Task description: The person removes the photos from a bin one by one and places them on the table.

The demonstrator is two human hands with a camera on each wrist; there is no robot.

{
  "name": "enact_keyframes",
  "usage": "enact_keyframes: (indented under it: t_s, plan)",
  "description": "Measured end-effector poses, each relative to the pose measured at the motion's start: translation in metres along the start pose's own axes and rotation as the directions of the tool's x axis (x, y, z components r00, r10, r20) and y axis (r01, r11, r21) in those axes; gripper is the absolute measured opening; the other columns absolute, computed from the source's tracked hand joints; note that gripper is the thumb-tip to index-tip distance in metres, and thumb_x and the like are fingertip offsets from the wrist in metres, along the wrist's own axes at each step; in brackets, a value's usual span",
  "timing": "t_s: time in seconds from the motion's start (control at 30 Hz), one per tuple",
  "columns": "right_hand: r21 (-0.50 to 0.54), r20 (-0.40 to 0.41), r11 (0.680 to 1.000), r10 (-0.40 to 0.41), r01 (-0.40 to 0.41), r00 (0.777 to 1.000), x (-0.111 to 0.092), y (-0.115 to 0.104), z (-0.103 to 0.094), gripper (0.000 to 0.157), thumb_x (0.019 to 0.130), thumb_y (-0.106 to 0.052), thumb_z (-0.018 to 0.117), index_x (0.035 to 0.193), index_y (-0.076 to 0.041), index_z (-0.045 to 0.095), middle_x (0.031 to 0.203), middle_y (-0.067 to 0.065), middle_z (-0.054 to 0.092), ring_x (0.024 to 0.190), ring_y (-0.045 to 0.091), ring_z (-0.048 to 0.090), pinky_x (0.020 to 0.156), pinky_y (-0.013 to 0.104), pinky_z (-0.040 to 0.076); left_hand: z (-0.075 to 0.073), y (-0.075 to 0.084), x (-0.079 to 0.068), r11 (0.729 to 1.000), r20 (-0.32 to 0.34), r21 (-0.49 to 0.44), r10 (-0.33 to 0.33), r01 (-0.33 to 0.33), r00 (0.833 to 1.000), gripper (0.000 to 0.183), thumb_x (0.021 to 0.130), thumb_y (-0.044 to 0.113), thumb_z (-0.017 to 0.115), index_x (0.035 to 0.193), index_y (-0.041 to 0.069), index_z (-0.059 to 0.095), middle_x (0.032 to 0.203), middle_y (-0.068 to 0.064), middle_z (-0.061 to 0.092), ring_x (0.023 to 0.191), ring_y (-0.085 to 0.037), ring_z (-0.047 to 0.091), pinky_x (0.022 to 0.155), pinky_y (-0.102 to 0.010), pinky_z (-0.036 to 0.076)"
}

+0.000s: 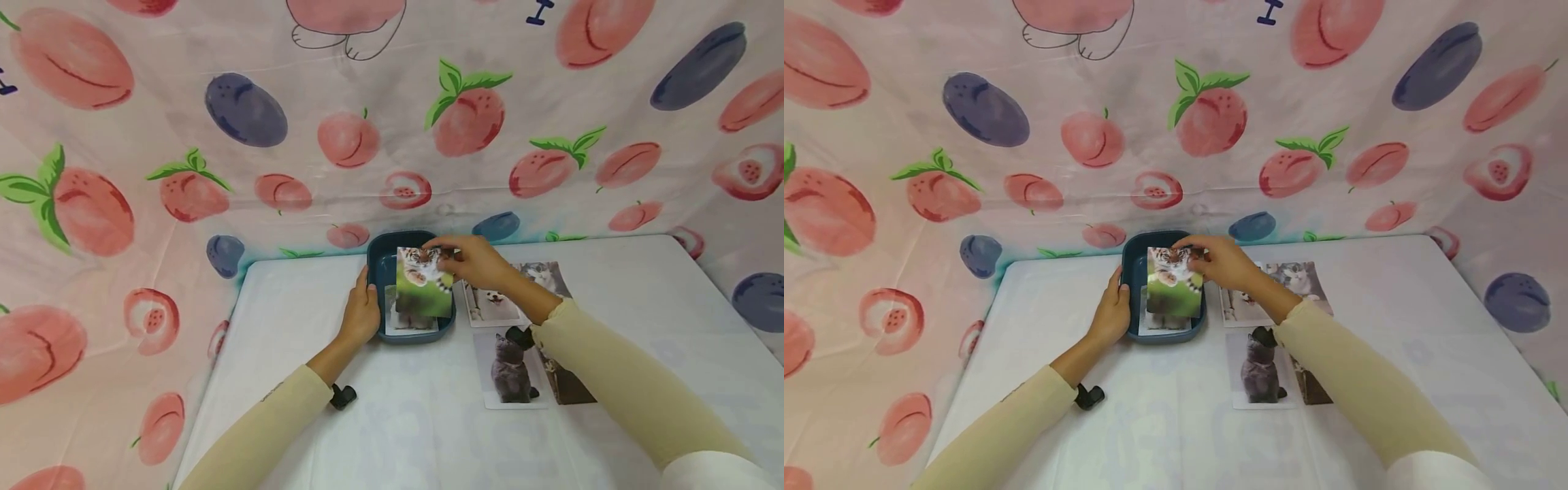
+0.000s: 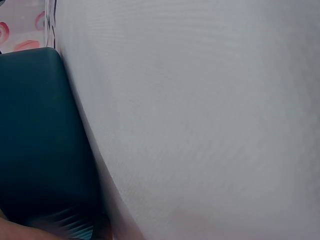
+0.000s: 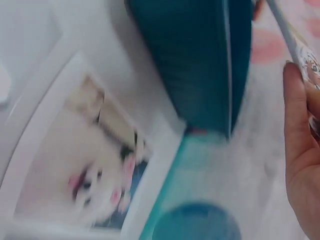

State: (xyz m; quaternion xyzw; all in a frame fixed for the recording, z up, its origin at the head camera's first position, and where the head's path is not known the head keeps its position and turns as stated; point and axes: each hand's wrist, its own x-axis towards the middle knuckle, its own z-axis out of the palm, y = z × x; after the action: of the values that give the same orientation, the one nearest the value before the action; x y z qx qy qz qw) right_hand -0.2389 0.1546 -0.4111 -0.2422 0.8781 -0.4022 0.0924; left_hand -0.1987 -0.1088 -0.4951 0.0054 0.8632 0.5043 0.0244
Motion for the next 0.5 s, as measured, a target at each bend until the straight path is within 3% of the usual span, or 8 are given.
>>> enact_keyframes:
  t_s: [0.13, 0.27, 0.5]
  plan:
    - [0.050, -0.063, 0.997, 0.069, -0.065, 0.996, -0.028, 0.012, -0.032, 0.041, 0.101, -0.016, 0.065, 0.141, -0.025, 0.061, 0.112, 0.011, 0.063, 0.082, 0.025, 0.069, 0.063, 0.036, 0.057, 0.000, 0.000, 0.000, 1.000, 0.010, -0.002, 0.000, 0.000, 1.000, 0.054, 0.113, 0.021, 0.030, 0.164, 0.009, 0.016, 0.159, -0.027, 0.036, 0.152, -0.039, 0.031, 0.125, -0.054, 0.023]
    - [0.022, -0.081, 0.994, 0.106, -0.104, 0.991, -0.063, 0.031, -0.064, 0.038, 0.101, -0.017, 0.066, 0.138, -0.022, 0.064, 0.109, 0.012, 0.061, 0.078, 0.027, 0.066, 0.060, 0.034, 0.057, 0.000, 0.000, -0.001, 1.000, 0.018, -0.015, -0.005, 0.006, 1.000, 0.055, 0.113, 0.022, 0.029, 0.165, 0.010, 0.014, 0.161, -0.026, 0.034, 0.153, -0.037, 0.029, 0.126, -0.053, 0.022]
    - [0.000, -0.102, 0.969, 0.246, -0.247, 0.964, -0.130, 0.063, -0.116, 0.041, 0.101, -0.021, 0.066, 0.140, -0.012, 0.060, 0.114, 0.015, 0.056, 0.085, 0.014, 0.071, 0.067, 0.034, 0.062, -0.001, 0.000, -0.001, 1.000, 0.019, -0.002, -0.031, 0.031, 0.999, 0.055, 0.114, 0.024, 0.029, 0.165, 0.013, 0.014, 0.163, -0.023, 0.031, 0.154, -0.037, 0.027, 0.126, -0.054, 0.021]
